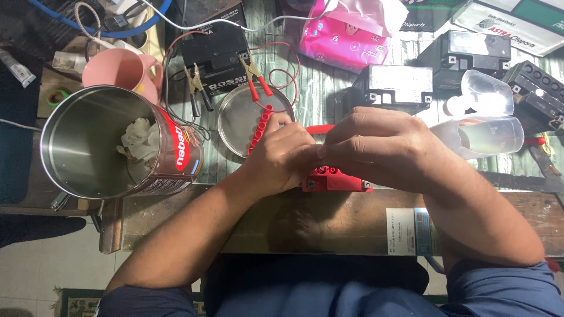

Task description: A person is cleaning a red battery casing with a tissue and then using a syringe to refill the individual cells with liquid.

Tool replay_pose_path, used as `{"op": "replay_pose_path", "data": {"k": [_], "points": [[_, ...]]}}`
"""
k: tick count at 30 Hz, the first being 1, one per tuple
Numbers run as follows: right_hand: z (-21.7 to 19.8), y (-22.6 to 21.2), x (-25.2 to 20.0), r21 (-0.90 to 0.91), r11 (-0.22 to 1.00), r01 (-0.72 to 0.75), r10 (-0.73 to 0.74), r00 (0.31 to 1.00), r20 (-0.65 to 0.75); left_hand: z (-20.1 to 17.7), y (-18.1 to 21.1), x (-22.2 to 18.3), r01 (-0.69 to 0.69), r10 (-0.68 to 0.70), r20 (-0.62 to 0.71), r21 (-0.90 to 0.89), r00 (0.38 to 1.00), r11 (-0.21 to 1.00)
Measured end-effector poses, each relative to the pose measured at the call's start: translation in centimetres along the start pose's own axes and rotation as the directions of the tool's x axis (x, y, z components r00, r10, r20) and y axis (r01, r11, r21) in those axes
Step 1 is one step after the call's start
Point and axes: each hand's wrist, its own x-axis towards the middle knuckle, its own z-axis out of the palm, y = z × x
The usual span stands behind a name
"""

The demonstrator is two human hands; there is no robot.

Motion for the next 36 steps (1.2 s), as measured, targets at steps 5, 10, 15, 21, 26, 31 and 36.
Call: {"op": "replay_pose_path", "data": {"k": [5,10,15,21,26,31,36], "points": [[0.2,0.4,-0.4,-0.037,0.999,0.0,0.0,1.0,-0.007,-0.4,0.3,0.5,0.02,-0.02,0.018,-0.015,1.0,1.0],[-0.3,-0.4,-0.1,-0.013,0.999,-0.034,0.034,0.999,-0.011,-0.7,0.1,0.5,0.039,-0.038,0.064,-0.011,0.997,0.999],[-1.5,-1.4,-0.3,0.004,0.999,-0.045,0.045,0.999,-0.027,-1.0,0.2,0.8,0.066,-0.061,0.061,-0.072,0.996,0.995],[-3.7,-4.8,-0.6,0.007,0.975,-0.221,0.218,0.954,-0.207,-0.8,0.2,0.9,0.054,-0.054,0.01,-0.022,0.998,0.998],[-7.5,-3.2,-5.0,0.02,0.998,-0.059,0.063,0.929,-0.364,-2.6,1.4,2.2,0.148,-0.156,-0.092,-0.087,0.983,0.985],[-13.0,-0.8,-13.2,-0.133,0.991,-0.017,-0.018,0.967,-0.255,-2.7,4.1,3.8,0.134,-0.148,-0.198,-0.08,0.969,0.988],[-13.9,0.0,-17.6,-0.178,0.964,-0.199,0.077,0.845,-0.529,-2.1,8.9,8.3,-0.003,0.006,0.024,-0.098,1.0,0.995]]}}
